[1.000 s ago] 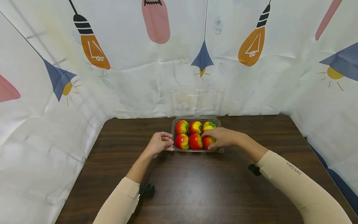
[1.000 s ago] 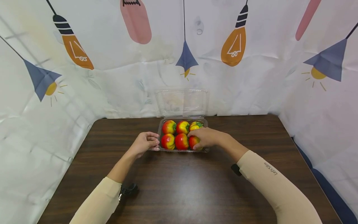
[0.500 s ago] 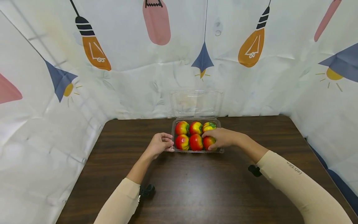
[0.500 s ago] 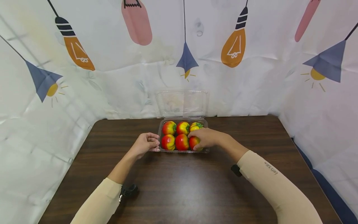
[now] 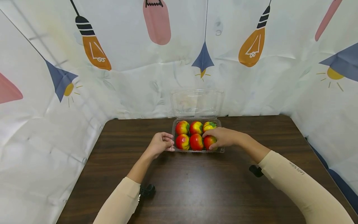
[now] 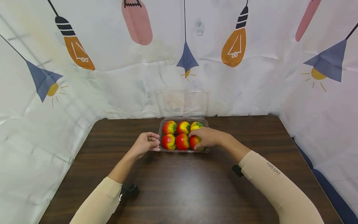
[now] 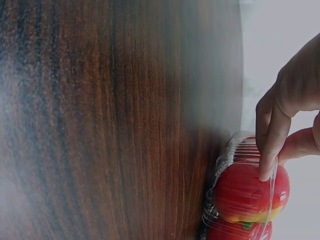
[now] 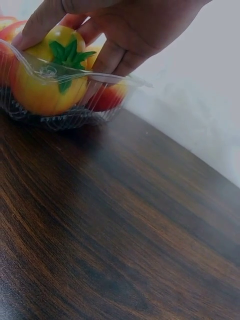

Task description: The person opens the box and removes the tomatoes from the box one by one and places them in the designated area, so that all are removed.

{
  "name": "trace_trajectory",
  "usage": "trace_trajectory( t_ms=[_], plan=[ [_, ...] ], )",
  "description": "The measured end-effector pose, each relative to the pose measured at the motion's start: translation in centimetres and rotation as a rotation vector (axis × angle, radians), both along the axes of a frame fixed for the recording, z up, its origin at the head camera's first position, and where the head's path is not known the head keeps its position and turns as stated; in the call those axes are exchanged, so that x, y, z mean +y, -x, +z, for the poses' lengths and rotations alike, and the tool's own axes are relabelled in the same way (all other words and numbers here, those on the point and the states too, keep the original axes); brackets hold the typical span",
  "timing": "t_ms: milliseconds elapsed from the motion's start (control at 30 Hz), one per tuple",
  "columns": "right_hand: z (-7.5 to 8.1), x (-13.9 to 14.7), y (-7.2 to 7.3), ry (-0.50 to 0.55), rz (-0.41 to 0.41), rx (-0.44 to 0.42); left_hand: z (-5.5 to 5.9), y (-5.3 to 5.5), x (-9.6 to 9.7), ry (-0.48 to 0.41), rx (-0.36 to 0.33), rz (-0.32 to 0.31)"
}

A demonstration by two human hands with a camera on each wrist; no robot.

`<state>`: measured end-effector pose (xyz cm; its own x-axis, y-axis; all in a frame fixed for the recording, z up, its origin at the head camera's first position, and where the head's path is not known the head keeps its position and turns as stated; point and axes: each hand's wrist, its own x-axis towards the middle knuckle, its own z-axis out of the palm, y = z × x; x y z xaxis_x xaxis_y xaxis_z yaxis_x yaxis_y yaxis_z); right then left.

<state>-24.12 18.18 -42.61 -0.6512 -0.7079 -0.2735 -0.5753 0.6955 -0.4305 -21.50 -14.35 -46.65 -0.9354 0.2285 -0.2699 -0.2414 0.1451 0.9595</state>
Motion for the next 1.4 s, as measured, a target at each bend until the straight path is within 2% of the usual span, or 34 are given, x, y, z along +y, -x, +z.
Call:
trace_trajectory(
  t_ms=[367, 600, 1400],
  plan=[
    [1.0, 0.4, -0.1, 0.056, -0.010, 0.002, 0.5, 0.0, 0.1, 0.000, -0.016, 0.005],
    [0.8, 1.1, -0.2, 0.138, -0.026, -0.014, 0.6, -0.1, 0.1, 0.000, -0.018, -0.006],
    [1.3, 3.0, -1.8, 0.324, -0.091, -0.003, 0.3, 0.0, -0.1, -0.007, -0.005, -0.024]
  ],
)
